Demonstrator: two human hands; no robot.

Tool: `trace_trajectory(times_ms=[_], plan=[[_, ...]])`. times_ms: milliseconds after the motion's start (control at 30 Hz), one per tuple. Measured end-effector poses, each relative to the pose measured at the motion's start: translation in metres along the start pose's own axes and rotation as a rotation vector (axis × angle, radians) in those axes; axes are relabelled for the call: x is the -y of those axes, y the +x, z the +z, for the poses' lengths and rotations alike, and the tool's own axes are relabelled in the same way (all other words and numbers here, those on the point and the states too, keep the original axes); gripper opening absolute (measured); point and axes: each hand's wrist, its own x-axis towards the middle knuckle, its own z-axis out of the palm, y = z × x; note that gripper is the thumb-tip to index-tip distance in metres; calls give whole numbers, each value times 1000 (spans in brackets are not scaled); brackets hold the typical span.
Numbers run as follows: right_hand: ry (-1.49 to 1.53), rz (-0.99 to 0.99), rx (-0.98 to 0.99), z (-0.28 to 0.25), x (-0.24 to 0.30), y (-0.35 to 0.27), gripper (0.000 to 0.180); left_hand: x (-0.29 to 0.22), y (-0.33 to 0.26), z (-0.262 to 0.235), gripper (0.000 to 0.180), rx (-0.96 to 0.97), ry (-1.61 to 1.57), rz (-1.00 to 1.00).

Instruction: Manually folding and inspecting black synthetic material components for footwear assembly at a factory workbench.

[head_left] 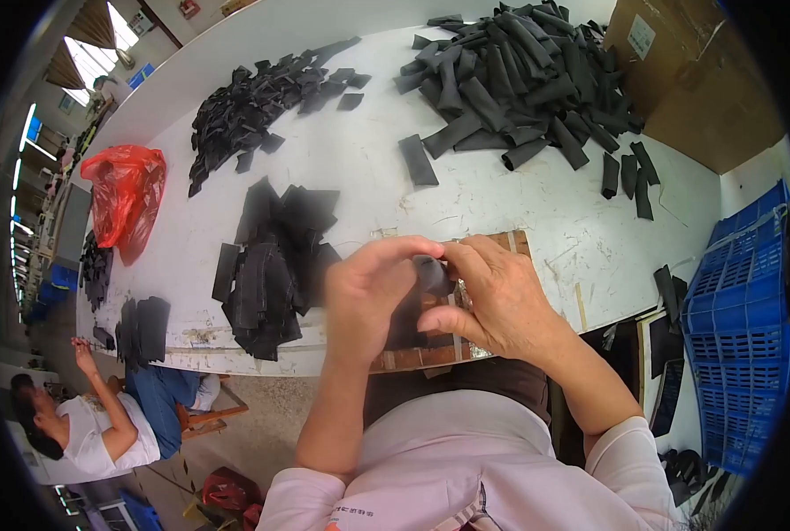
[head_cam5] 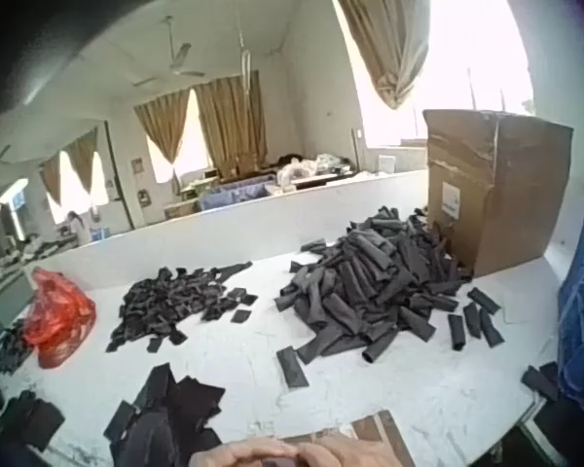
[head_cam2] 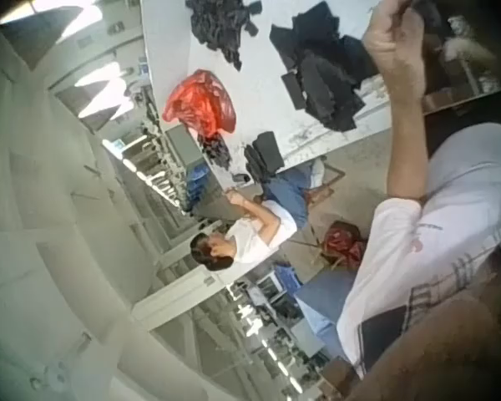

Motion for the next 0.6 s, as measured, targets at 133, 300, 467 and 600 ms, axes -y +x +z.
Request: trace_trajectory(times_ms=[133, 300, 467, 600], plan=[[37, -3, -223, 9, 10, -5, 53, -14, 1, 7, 24, 47, 34, 19], [55, 34, -283, 19, 12, -3, 35, -27, -3, 20, 33, 22, 299, 105], [436, 67, 58, -3, -7, 2, 33, -29, 4, 5, 27, 154, 311, 98], [481, 38, 73, -3, -9, 3, 32, -32, 7, 0, 20, 139, 281, -7]])
